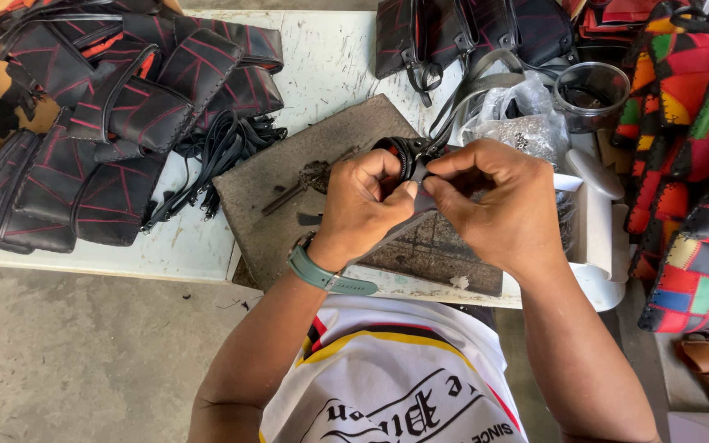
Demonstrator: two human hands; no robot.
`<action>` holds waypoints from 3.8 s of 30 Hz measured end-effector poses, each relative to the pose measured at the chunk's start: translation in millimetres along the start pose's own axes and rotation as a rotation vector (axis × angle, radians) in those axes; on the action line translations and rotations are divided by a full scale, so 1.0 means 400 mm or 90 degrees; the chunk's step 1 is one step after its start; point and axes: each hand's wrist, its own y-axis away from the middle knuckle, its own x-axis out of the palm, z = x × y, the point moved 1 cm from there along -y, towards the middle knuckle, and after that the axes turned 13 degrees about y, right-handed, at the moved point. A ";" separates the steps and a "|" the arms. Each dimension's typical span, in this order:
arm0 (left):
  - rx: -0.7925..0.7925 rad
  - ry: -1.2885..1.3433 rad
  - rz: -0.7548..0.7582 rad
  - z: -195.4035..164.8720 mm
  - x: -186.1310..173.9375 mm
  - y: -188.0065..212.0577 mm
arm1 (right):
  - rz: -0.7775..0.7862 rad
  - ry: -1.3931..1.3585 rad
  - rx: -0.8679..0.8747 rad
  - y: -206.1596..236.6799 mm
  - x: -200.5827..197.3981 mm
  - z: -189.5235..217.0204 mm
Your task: The person works through a batch of small black pouches at a workbench, turning and pressing each pouch, threading and attaching its strap, and hammering a fastener onto the pouch with a hammer on a wooden block. Finished pouches accumulate in a pile and a cardboard box on the table.
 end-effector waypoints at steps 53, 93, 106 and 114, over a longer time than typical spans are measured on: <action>0.192 -0.160 0.053 -0.098 0.038 0.045 | -0.180 0.011 -0.142 0.081 0.043 -0.056; -0.151 0.212 0.039 -0.093 -0.015 0.078 | 0.133 0.122 -0.007 0.044 -0.034 -0.031; -0.236 0.101 0.102 -0.119 -0.096 0.091 | 0.189 -0.068 -0.183 0.107 -0.056 0.002; -0.312 -0.054 0.303 -0.094 -0.165 0.187 | 0.222 0.032 -0.219 0.302 0.106 -0.008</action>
